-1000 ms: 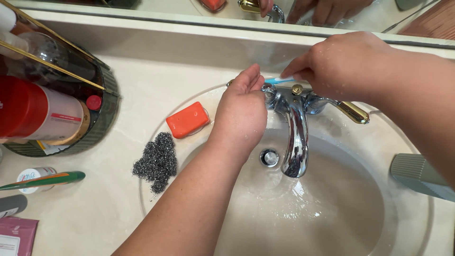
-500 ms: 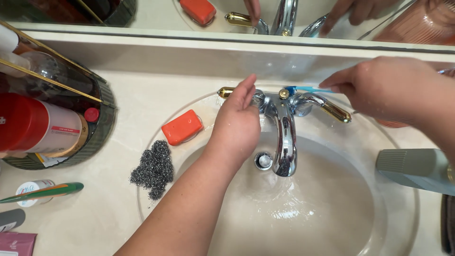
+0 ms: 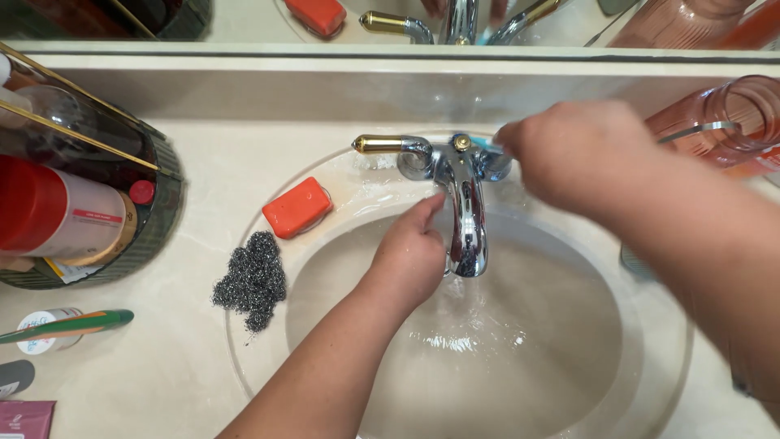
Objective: The person scrubs a bathroom sink faucet and basin using a toothbrush under running water. They rinse the toothbrush, scrub the faucet handles and spout, then rinse the basin. The person also rinses a small glass and a cotton swab under the tap.
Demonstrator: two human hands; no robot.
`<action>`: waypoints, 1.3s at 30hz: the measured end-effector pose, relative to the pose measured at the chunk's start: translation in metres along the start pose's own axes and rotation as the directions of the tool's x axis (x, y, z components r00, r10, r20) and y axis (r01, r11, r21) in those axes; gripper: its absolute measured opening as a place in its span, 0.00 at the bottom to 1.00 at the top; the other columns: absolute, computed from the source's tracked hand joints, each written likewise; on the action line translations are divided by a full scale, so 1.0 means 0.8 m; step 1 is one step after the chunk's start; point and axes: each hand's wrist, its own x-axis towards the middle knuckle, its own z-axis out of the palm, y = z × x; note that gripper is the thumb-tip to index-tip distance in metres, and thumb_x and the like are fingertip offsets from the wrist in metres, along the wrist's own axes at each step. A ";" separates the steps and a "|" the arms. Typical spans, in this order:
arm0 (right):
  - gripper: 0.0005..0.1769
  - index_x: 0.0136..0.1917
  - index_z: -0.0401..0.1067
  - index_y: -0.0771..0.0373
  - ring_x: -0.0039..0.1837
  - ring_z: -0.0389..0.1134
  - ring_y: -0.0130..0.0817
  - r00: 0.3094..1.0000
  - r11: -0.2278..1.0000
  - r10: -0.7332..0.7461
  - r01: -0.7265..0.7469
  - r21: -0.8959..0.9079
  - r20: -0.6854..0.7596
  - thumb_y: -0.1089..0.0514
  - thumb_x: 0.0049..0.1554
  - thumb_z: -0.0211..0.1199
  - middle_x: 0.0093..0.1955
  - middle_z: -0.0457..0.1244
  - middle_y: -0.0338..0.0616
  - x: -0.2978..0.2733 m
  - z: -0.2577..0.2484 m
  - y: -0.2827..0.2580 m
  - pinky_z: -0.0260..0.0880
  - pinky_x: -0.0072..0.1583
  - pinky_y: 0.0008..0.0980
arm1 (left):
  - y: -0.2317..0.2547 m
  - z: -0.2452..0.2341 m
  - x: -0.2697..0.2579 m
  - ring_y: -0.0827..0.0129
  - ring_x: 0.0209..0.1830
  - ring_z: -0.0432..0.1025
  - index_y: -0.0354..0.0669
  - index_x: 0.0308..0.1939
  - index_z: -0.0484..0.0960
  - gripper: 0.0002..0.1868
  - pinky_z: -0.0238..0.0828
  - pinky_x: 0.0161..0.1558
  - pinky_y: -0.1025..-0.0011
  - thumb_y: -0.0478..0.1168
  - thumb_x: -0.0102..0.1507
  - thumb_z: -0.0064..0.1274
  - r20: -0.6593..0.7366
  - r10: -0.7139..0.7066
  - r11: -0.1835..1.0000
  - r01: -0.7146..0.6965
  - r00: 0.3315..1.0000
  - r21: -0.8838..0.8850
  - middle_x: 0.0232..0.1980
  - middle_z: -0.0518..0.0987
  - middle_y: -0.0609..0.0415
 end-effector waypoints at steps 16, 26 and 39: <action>0.22 0.69 0.64 0.47 0.44 0.70 0.60 0.929 0.732 0.348 -0.188 0.654 -0.122 0.51 0.61 0.50 0.49 0.70 0.54 -0.152 0.155 -0.049 0.70 0.46 0.56 | -0.046 0.050 0.006 0.73 0.33 0.70 0.42 0.41 0.80 0.12 0.72 0.40 0.73 0.39 0.69 0.40 0.308 -0.421 0.644 0.520 0.853 -0.561 0.36 0.78 0.57; 0.18 0.70 0.55 0.55 0.50 0.69 0.69 0.893 0.433 0.442 -0.294 0.852 0.084 0.50 0.69 0.44 0.45 0.68 0.67 -0.063 0.196 -0.060 0.66 0.51 0.60 | -0.023 0.006 0.005 0.73 0.26 0.63 0.40 0.37 0.74 0.15 0.62 0.29 0.73 0.45 0.72 0.38 0.062 -0.437 0.622 0.352 0.897 -0.700 0.30 0.70 0.57; 0.19 0.69 0.53 0.54 0.42 0.70 0.65 0.900 0.313 0.429 -0.229 0.922 0.078 0.52 0.67 0.44 0.38 0.68 0.65 -0.117 0.191 -0.140 0.66 0.44 0.58 | 0.096 -0.019 0.004 0.55 0.63 0.71 0.29 0.63 0.69 0.23 0.74 0.60 0.60 0.41 0.69 0.37 0.130 -0.144 0.593 0.191 0.981 -0.782 0.63 0.74 0.39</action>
